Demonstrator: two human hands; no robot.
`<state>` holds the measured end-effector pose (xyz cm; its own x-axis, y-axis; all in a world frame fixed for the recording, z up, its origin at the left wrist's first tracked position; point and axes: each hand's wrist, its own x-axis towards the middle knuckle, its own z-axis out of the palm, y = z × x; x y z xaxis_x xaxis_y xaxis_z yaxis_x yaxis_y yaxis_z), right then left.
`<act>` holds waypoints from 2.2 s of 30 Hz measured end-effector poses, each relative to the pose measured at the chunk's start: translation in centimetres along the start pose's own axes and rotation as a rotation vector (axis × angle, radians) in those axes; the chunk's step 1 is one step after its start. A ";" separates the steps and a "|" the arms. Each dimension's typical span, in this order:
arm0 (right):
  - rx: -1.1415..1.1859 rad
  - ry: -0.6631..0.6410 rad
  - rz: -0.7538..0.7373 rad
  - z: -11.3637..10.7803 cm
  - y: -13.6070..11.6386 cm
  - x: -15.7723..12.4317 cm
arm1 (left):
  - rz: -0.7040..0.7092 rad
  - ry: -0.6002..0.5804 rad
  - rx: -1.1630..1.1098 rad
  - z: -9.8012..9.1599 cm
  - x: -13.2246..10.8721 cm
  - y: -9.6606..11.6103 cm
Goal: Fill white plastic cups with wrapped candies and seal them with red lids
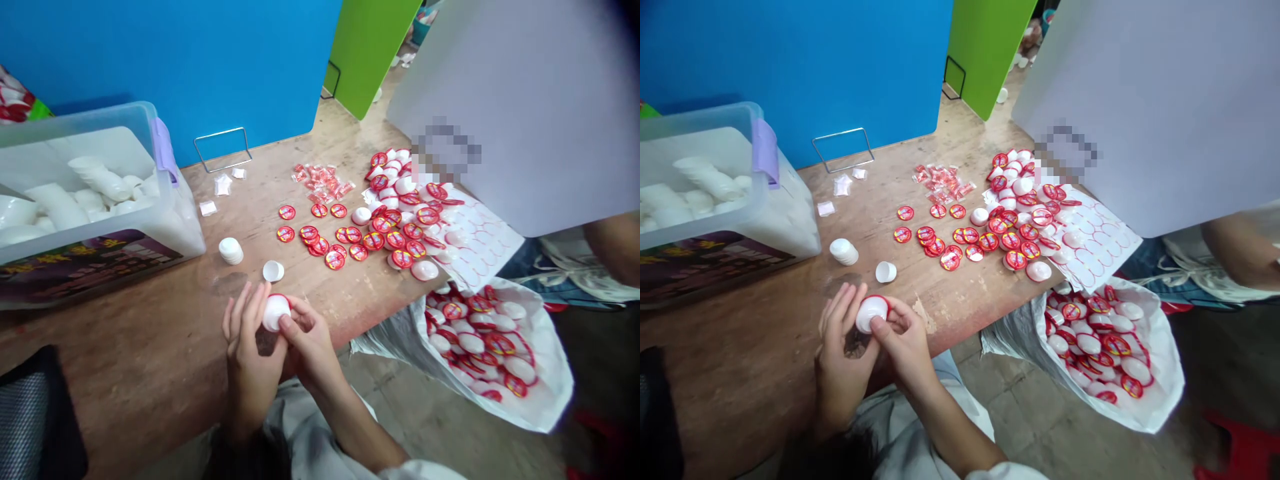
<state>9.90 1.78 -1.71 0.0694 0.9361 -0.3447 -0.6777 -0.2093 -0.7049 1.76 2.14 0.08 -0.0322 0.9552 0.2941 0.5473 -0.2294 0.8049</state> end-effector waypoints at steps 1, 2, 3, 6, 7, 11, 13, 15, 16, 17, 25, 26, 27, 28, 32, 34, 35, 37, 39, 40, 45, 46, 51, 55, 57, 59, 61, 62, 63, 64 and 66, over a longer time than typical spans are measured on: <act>0.065 -0.051 0.038 0.0 0.0 -0.1 | -0.012 -0.042 -0.048 -0.4 0.1 0.1; 0.122 -0.098 0.075 0.1 0.0 -0.3 | -0.045 -0.089 -0.117 -1.0 0.2 0.2; 0.173 -0.135 0.110 0.2 0.0 -0.4 | -0.097 -0.128 -0.203 -1.5 0.3 0.3; 0.277 -0.183 0.178 0.5 0.0 -0.8 | -0.248 -0.163 -0.402 -2.8 0.3 0.5; 0.296 -0.188 0.190 0.6 0.0 -0.8 | -0.284 -0.156 -0.399 -3.0 0.3 0.6; 0.309 -0.234 0.225 0.6 0.3 -0.9 | -0.349 -0.182 -0.292 -2.6 0.3 0.5; 0.299 -0.232 0.221 0.4 0.2 -1.0 | -0.333 -0.185 -0.293 -2.3 0.3 0.5; 0.281 -0.221 0.202 0.4 0.0 -1.2 | -0.349 -0.190 -0.303 -2.1 0.0 0.7; 0.269 -0.225 0.192 0.4 -0.1 -1.3 | -0.374 -0.200 -0.314 -2.1 -0.1 0.8; 0.254 -0.235 0.182 0.4 -0.3 -1.3 | -0.401 -0.206 -0.329 -2.1 -0.4 1.1; 0.040 -0.210 -0.055 0.0 -1.3 -1.9 | -0.284 -0.002 -0.626 -1.0 -1.1 1.4; -0.042 -0.185 -0.136 -0.3 -1.4 -1.9 | -0.319 -0.026 -0.721 -0.9 -0.9 1.1; -0.135 -0.163 -0.242 -0.6 -1.4 -1.8 | -0.367 -0.051 -0.807 -0.7 -0.7 0.8; -0.238 -0.152 -0.367 -1.0 -1.5 -1.6 | -0.429 -0.075 -0.881 -0.6 -0.5 0.6; -0.675 -0.200 -0.862 -2.2 -1.2 -0.4 | -0.696 -0.153 -1.060 -0.2 -0.2 0.4; -0.811 -0.161 -0.988 -2.7 -1.0 0.1 | -0.723 -0.171 -1.049 -0.1 -0.2 0.5; -0.843 -0.148 -1.003 -2.9 -1.0 0.1 | -0.704 -0.155 -1.014 -0.1 -0.3 0.4; -0.842 -0.207 -0.916 -3.2 -1.2 -0.1 | -0.611 -0.095 -0.890 -0.1 -0.4 0.1; -0.757 -0.308 -0.716 -3.3 -1.7 -0.5 | -0.455 -0.034 -0.707 -0.1 -0.5 -0.2; -0.691 -0.323 -0.614 -3.3 -2.0 -0.7 | -0.373 -0.020 -0.608 -0.1 -0.6 -0.4; -0.417 -0.136 -0.378 -3.6 -2.9 -0.7 | -0.031 -0.121 -0.267 0.0 -1.2 -1.1; -0.401 -0.149 -0.358 -3.7 -3.0 -0.6 | 0.048 -0.134 -0.228 0.0 -1.2 -1.3; -0.364 -0.239 -0.292 -4.3 -3.2 -0.3 | 0.163 -0.213 -0.167 -0.9 -0.6 -1.5; -0.284 -0.175 -0.244 -4.4 -3.4 -0.7 | 0.183 -0.261 -0.032 -1.8 0.0 -1.0; -0.309 -0.162 -0.241 -4.1 -3.7 -1.0 | 0.266 -0.215 0.071 -1.8 0.2 -0.8; -0.321 -0.167 -0.223 -3.5 -3.9 -1.2 | 0.415 -0.175 0.147 -1.3 0.2 -0.7; -0.307 -0.128 -0.190 -2.9 -4.0 -1.2 | 0.571 -0.156 0.179 -0.6 0.1 -0.4; -0.285 -0.081 -0.175 -2.6 -4.0 -1.1 | 0.618 -0.151 0.184 -0.2 0.0 -0.3; -0.241 -0.022 -0.160 -2.4 -4.0 -0.9 | 0.626 -0.137 0.179 0.1 -0.2 -0.2; -0.168 0.036 -0.140 -2.4 -4.0 -0.6 | 0.594 -0.111 0.156 0.3 -0.4 -0.1; 0.047 0.093 -0.054 -2.6 -4.3 0.3 | 0.469 -0.068 0.047 0.5 -0.8 0.1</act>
<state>14.71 2.21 -0.41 0.1726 0.9151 -0.3645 -0.7044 -0.1440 -0.6951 2.27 1.46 -0.30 0.2815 0.7612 0.5842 0.5273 -0.6314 0.5686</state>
